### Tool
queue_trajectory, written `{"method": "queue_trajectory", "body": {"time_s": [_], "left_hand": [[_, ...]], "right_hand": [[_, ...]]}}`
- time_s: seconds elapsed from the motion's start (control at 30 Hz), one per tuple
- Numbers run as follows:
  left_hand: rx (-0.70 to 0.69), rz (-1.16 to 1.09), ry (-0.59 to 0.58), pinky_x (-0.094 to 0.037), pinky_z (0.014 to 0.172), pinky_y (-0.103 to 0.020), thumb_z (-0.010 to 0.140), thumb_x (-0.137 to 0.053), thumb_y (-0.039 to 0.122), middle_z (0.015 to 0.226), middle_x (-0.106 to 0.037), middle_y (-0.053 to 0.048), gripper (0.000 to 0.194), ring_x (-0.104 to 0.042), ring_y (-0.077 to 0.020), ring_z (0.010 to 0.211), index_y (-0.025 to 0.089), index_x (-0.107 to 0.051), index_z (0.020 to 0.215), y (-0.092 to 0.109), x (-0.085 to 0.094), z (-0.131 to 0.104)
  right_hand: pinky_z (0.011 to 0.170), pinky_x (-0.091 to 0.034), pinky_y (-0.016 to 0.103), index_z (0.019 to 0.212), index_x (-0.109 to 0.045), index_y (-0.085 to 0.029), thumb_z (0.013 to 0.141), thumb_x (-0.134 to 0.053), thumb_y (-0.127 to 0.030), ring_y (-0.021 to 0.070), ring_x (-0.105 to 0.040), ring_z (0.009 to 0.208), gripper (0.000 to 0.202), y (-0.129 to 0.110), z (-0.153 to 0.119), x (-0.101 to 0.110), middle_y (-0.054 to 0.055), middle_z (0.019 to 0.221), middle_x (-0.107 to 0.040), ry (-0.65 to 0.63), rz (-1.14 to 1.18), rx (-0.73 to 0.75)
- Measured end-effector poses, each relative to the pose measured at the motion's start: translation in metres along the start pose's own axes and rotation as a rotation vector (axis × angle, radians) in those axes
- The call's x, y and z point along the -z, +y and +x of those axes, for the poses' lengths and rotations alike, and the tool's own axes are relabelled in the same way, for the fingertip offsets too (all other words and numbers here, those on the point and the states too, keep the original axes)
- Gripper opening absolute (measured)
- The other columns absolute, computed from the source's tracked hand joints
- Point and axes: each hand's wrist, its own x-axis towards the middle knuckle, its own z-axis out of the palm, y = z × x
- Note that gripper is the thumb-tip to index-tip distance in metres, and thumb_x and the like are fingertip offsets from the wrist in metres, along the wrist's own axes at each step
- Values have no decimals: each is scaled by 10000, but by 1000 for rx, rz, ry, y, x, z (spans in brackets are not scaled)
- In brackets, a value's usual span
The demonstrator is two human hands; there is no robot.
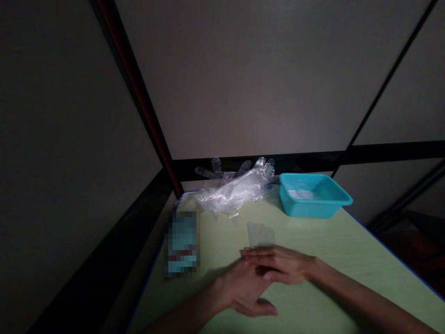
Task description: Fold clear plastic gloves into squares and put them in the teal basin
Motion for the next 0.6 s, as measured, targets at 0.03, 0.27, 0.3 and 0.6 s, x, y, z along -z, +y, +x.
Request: {"method": "queue_trajectory", "body": {"time_s": [0.03,0.27,0.3,0.6], "left_hand": [[2,-1,7,-285,959,-371,730,-492,533,1196,-498,-101,547,-445,-270,1101,164,-448,1132,0,0,0],[-5,-33,-1,-303,947,-346,719,-496,546,1260,-433,-113,708,-411,-262,1135,136,-299,1261,0,0,-1],[-16,-40,-6,-291,958,-346,739,-464,552,1284,-407,-125,718,-389,-260,1157,116,-278,1277,0,0,-2],[-76,-62,33,-146,1052,-322,791,-394,542,1400,-191,-138,741,-136,-234,1291,54,-215,1319,-1,2,-4]], "right_hand": [[1031,-208,371,1354,-190,-148,874,-361,-340,183,-223,1266,544,0,0,-1,116,1385,-251,-39,-36,0],[1047,-104,399,1367,-45,-183,876,-330,-405,182,-120,1290,609,30,6,10,88,1415,-134,-186,-222,-35],[1048,-93,398,1368,-61,-185,878,-321,-410,182,-107,1292,598,35,7,12,85,1416,-133,-186,-259,-43],[1046,-58,408,1367,-25,-194,879,-305,-427,177,-132,1290,609,63,17,21,75,1416,-157,-115,-434,-61]]}}
